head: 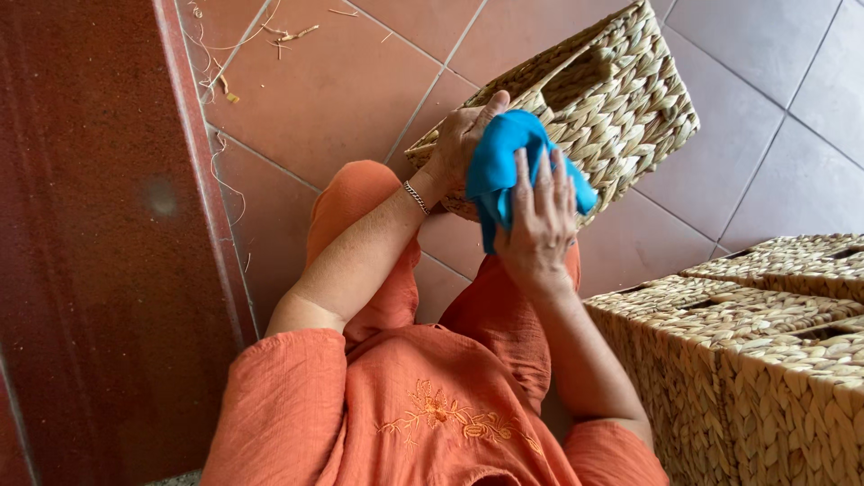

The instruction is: The person sits on a tiled floor and wipes a rectangular woven basket with a blue cloth. They rotate the basket to clean all sides and the interior, then place it aside.

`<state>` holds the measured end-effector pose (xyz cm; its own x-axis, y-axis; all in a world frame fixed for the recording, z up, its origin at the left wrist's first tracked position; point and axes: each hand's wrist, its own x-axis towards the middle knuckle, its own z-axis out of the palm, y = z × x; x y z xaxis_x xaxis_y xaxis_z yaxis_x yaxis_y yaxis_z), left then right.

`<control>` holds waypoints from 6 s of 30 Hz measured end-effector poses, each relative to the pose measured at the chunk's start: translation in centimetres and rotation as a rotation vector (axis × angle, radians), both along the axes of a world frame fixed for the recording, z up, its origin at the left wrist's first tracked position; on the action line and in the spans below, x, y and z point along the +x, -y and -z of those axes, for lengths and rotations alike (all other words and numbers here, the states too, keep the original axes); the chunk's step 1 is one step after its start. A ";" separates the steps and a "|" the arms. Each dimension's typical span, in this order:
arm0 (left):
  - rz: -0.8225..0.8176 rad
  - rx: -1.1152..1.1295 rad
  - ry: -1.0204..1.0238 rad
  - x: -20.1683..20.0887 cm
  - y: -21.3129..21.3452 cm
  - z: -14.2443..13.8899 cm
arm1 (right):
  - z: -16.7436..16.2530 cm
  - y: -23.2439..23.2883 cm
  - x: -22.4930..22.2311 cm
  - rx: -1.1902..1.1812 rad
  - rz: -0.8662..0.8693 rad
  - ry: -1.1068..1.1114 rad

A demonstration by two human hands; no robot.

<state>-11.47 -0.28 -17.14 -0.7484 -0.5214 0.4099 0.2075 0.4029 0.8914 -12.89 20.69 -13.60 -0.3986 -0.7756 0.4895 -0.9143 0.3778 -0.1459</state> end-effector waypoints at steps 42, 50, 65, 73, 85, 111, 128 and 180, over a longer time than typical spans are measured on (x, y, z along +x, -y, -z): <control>-0.026 0.132 0.172 0.3 -0.2 -1.9 | -0.2 0.1 -3.4 -0.065 0.088 -0.013; -0.019 0.076 0.213 0.0 -0.1 -1.1 | -0.3 -0.6 -8.2 -0.013 0.135 0.065; 0.017 0.103 0.148 0.3 0.8 0.1 | -0.3 -0.9 0.1 0.048 0.014 0.019; 0.051 0.059 0.217 0.2 0.2 -0.5 | 0.6 -0.6 -12.1 0.063 0.233 0.073; -0.027 0.050 0.116 0.1 0.3 -0.5 | -0.2 0.9 -8.0 -0.060 0.163 0.020; 0.107 0.125 0.179 0.5 -0.9 0.4 | 2.2 -2.7 -15.6 -0.114 0.539 0.203; 0.303 0.378 0.116 0.8 0.3 -0.3 | 2.8 -2.0 -16.3 -0.160 0.501 0.137; 0.166 0.258 0.272 -0.3 3.9 -2.1 | -1.8 -0.2 -0.6 -0.077 -0.139 0.031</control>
